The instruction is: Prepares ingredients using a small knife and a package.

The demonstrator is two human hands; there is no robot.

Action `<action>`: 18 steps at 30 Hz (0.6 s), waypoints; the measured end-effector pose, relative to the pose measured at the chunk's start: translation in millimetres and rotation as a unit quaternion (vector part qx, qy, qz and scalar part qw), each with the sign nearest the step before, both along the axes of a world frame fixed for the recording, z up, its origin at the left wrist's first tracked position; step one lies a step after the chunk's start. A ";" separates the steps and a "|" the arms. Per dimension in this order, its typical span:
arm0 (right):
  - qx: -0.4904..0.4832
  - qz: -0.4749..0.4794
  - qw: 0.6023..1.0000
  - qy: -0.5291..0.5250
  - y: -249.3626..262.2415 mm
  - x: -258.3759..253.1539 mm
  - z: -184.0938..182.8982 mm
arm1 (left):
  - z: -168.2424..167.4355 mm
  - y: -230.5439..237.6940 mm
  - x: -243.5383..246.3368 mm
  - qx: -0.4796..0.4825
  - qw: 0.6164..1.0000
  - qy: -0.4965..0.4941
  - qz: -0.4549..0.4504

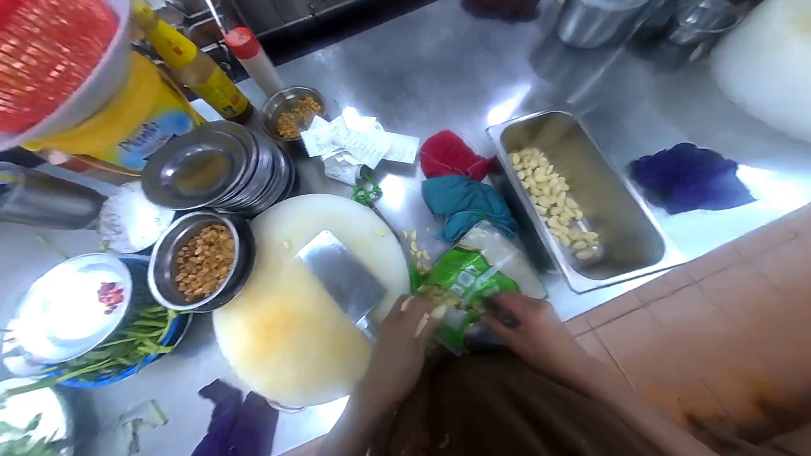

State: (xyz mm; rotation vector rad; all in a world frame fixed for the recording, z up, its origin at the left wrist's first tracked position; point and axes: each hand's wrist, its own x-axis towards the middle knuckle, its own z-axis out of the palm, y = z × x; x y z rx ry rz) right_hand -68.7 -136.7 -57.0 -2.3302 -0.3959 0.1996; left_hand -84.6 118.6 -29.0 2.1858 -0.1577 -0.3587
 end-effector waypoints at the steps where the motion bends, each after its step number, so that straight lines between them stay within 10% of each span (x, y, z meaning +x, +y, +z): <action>1: 0.026 -0.004 0.996 0.083 0.8 0.5 14.8 | 6.7 8.5 -2.9 -0.072 0.996 0.041 0.022; 11: 0.281 0.103 0.947 0.122 38.6 22.7 76.2 | 32.4 -12.6 -10.7 -0.353 0.931 0.093 0.000; 18: 0.347 -0.045 0.895 0.278 16.9 11.3 67.0 | 12.9 -15.5 -7.7 -0.407 0.905 0.120 -0.022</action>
